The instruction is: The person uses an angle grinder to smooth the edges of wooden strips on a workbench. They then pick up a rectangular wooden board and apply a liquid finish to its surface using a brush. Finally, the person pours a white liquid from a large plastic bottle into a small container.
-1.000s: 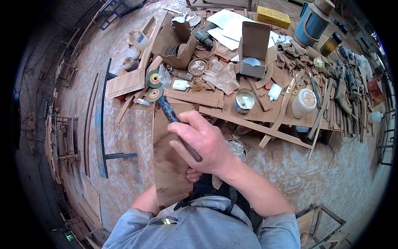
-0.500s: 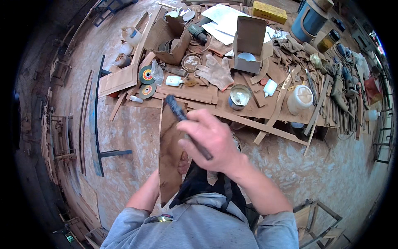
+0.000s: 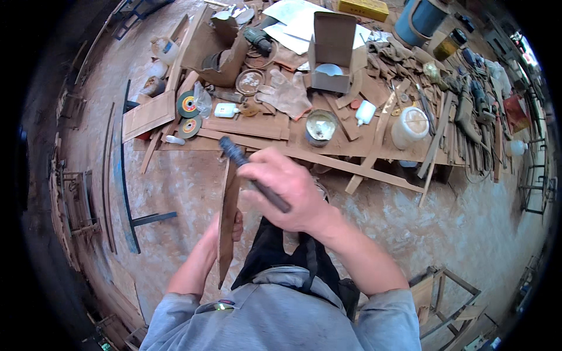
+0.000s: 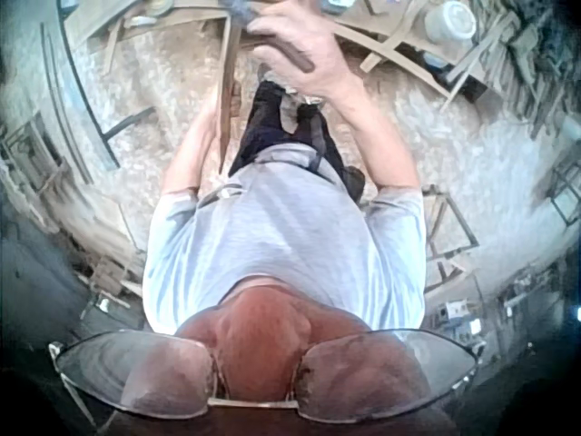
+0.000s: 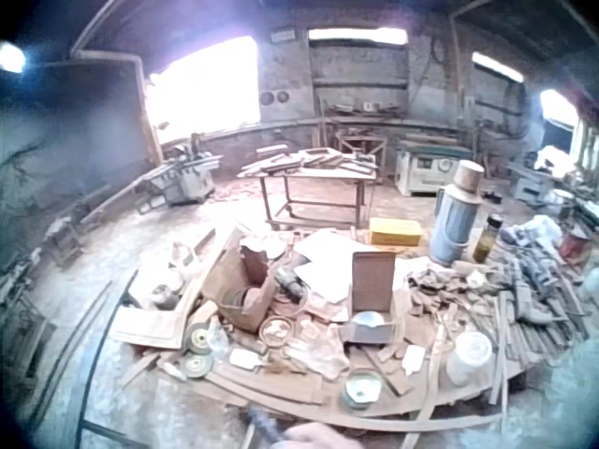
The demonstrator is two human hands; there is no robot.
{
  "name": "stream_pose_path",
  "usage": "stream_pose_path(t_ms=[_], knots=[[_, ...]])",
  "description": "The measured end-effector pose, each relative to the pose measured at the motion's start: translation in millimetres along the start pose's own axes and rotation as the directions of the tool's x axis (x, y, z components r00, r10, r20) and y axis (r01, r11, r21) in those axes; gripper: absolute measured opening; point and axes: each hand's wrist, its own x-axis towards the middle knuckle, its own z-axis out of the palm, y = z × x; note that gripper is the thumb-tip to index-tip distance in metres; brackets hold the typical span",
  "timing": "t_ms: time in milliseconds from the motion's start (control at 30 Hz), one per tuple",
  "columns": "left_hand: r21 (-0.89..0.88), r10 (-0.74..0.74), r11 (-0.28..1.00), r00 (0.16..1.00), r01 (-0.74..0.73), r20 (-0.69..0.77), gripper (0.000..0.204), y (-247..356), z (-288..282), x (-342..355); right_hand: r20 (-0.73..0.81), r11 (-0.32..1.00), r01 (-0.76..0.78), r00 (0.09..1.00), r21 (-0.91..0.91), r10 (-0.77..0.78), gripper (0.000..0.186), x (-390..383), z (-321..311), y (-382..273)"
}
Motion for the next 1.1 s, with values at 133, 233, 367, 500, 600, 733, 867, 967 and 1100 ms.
stream_pose_path(t_ms=[133, 233, 367, 500, 600, 733, 867, 967, 1100], knots=[[0.114, 0.060, 0.993, 0.983, -0.040, -0.176, 0.032, 3.3, 5.0, -7.5, -0.081, 0.995, -0.072, 0.994, -0.063, 0.066, 0.027, -4.1, 0.7, 21.5], [0.025, 0.055, 0.998, 0.990, -0.052, -0.129, 0.030, -5.7, -32.5, 4.0, -0.309, 0.980, -0.198, 0.931, 0.019, 0.194, 0.023, -21.5, -20.9, 35.9], [-0.113, 0.176, 0.976, 0.980, -0.186, -0.094, 0.042, -3.6, -69.8, 9.1, -0.588, 0.783, -0.557, 0.546, 0.277, 0.596, 0.031, -57.4, -62.8, 60.1], [-0.219, 0.205, 0.949, 0.972, -0.225, -0.112, 0.036, 3.1, -93.5, 2.9, -0.608, 0.702, -0.671, 0.460, 0.239, 0.647, 0.033, -47.0, -81.2, 86.5], [-0.337, 0.251, 0.906, 0.966, -0.256, -0.059, 0.029, -0.4, -107.7, 4.9, -0.569, 0.719, -0.680, 0.537, 0.145, 0.623, 0.032, -32.9, -72.5, 113.6], [-0.346, 0.341, 0.888, 0.938, -0.301, 0.060, 0.029, -2.1, -136.4, 14.7, -0.499, 0.648, -0.761, 0.545, 0.045, 0.674, 0.044, -25.0, -62.1, 154.4], [-0.322, 0.388, 0.889, 0.908, -0.325, 0.156, 0.027, 2.3, -147.9, 13.1, -0.521, 0.503, -0.864, 0.433, -0.009, 0.736, 0.050, -24.5, -89.8, 161.7], [-0.350, 0.441, 0.871, 0.862, -0.345, 0.248, 0.026, -2.6, -169.5, 13.3, -0.653, 0.487, -0.870, 0.414, -0.079, 0.634, 0.058, -28.4, -149.1, 137.5], [-0.432, 0.487, 0.830, 0.835, -0.353, 0.254, 0.030, -9.0, -181.8, 3.4, -0.624, 0.042, -0.720, 0.628, -0.693, 0.465, 0.078, -41.6, -220.7, 120.7]])
